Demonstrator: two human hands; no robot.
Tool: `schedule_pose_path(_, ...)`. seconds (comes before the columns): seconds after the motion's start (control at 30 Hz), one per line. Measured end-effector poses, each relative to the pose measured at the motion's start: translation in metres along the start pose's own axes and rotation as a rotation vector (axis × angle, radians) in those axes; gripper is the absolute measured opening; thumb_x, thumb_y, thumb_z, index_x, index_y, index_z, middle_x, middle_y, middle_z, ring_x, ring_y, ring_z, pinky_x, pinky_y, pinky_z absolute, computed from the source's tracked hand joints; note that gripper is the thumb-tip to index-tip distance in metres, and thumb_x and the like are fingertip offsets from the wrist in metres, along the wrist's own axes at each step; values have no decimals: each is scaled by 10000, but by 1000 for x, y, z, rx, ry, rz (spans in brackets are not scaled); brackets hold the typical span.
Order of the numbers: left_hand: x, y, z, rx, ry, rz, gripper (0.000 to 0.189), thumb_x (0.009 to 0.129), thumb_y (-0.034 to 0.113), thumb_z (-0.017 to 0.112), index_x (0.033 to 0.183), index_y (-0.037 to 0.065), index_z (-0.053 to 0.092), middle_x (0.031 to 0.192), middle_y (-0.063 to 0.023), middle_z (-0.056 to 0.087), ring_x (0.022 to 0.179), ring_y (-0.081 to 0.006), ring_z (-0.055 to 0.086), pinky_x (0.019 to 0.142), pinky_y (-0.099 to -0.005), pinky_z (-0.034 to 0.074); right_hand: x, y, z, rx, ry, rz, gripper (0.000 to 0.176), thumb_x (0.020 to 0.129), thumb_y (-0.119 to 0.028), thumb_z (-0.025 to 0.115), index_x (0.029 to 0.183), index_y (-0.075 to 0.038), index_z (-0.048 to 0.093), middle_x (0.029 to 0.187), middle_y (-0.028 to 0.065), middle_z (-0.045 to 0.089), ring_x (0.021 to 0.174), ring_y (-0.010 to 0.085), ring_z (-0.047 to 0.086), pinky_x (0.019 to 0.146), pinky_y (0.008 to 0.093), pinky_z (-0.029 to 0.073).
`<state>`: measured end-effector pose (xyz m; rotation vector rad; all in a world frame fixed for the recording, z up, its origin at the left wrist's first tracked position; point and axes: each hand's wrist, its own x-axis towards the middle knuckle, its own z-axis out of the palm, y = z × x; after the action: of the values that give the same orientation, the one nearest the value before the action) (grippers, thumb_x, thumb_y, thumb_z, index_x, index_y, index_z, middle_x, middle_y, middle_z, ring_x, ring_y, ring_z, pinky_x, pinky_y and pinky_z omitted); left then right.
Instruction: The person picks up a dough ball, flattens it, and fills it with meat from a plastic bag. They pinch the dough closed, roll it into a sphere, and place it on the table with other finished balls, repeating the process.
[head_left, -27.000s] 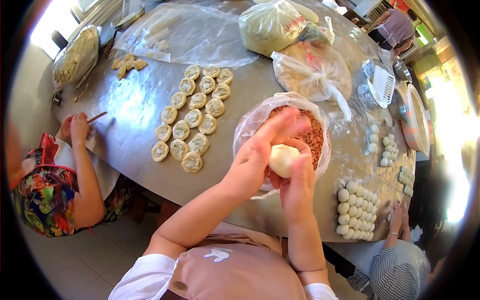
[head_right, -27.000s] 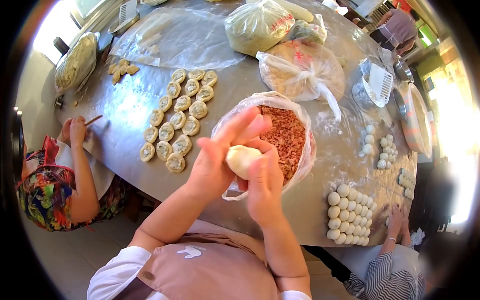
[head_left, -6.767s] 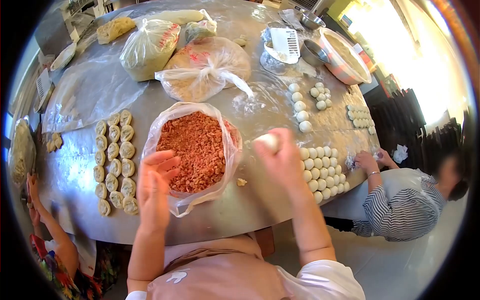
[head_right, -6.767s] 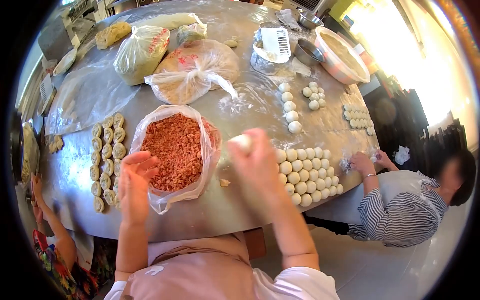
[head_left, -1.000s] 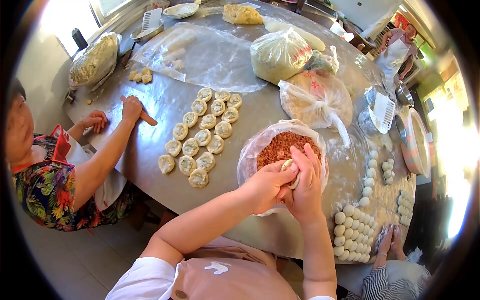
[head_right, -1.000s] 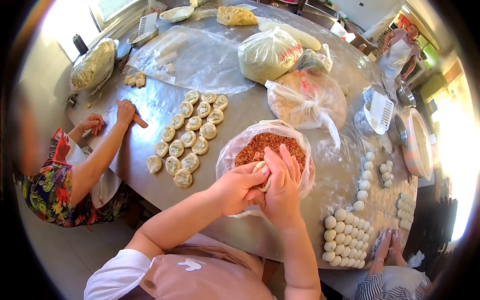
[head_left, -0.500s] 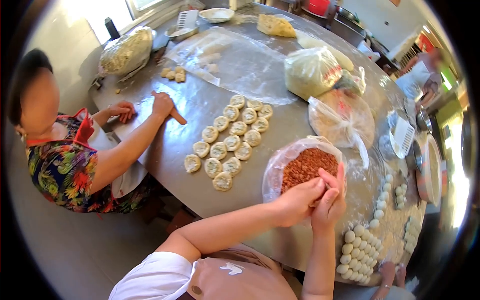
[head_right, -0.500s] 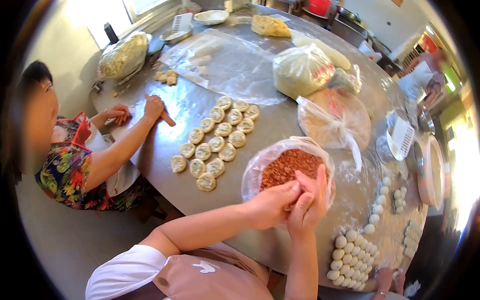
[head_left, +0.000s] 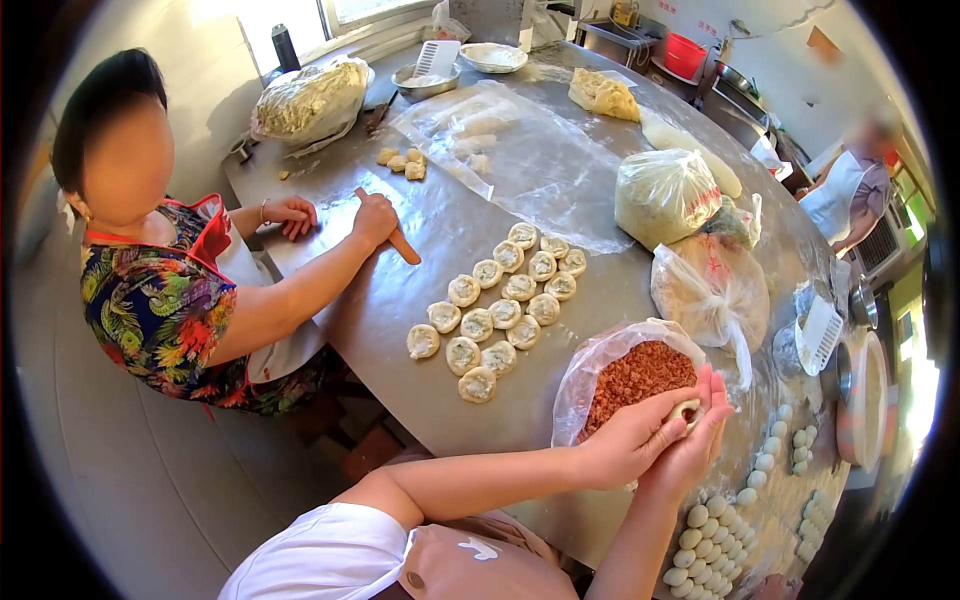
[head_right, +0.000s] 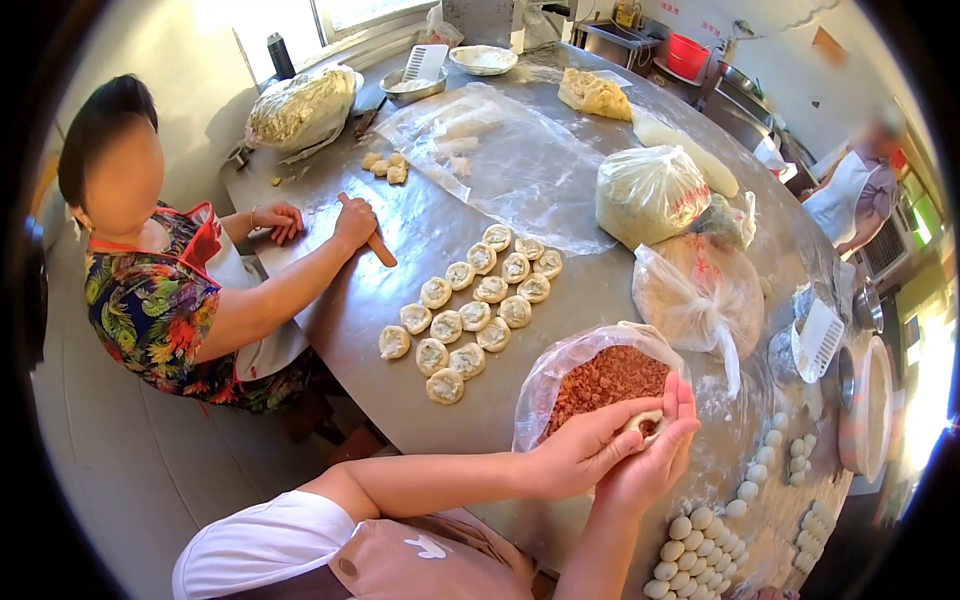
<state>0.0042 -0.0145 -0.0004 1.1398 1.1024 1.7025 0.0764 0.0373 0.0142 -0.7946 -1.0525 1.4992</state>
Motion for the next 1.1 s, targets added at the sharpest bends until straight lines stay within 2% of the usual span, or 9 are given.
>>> schedule_pose_path(0.17,7,-9,-8,254,71,276,211,971,149,490,1106,42,612,1053,-105,605,982,-266,578,868,-361,454,-16,0,4,52,-124,112,746,994,-559,277,1429,47,271,1522,172,208,1400,261,248,1129,384,248)
schedule_pose_path(0.3,3,-8,-10,656,136,395,437,989,373,392,1239,77,595,1369,-169,448,1340,-388,297,1081,-487,228,-9,8,-8,104,-340,225,640,1002,-526,320,1300,31,428,1251,157,516,1136,237,521,1009,384,397)
schedule_pose_path(0.47,-4,3,-10,228,-69,238,845,975,590,174,1462,-92,69,1528,-282,-7,1429,-438,-17,1127,-540,64,-12,0,-6,-296,-131,47,411,1015,-389,407,1044,-3,542,958,100,602,834,185,587,741,343,492)
schedule_pose_path(0.57,11,-3,-10,225,97,111,816,988,566,165,1461,-92,71,1540,-258,-5,1441,-386,-4,1154,-464,68,-5,-9,-12,-849,-7,-207,347,1018,-262,416,822,-30,582,803,34,633,704,158,603,644,306,479)
schedule_pose_path(0.6,17,-14,-11,120,44,58,773,1006,525,188,1457,-95,85,1538,-258,21,1449,-344,12,1165,-398,71,-5,-9,-18,-1050,3,-198,301,996,-237,427,953,1,606,980,77,657,807,162,618,729,312,492)
schedule_pose_path(0.67,15,-18,2,12,82,-19,668,1025,426,281,1436,-93,191,1481,-247,239,1412,-326,186,1153,-386,149,13,41,-35,77,-259,9,470,1009,-357,377,1132,32,610,1166,146,623,995,220,594,908,366,444)
schedule_pose_path(0.7,11,-18,7,108,85,29,627,1029,395,304,1425,-88,243,1445,-234,329,1381,-313,281,1142,-380,193,-3,20,-9,-116,-175,44,553,1015,-404,347,1300,43,503,1369,178,490,1266,256,458,1075,382,323)
schedule_pose_path(0.83,-5,0,6,-219,-20,-217,499,1038,347,316,1352,-30,409,1309,-125,500,1207,-189,470,1021,-320,367,31,34,-45,-906,-250,-748,655,1017,-478,258,1423,31,325,1464,204,356,1366,319,317,1140,427,176)
schedule_pose_path(1.1,6,3,14,-359,249,-264,326,1010,282,474,995,-4,629,943,-54,654,874,-144,620,780,-252,495,-16,-13,25,-292,-147,-329,793,970,-612,159,1473,-1,209,1551,174,149,1421,294,142,1147,430,100)
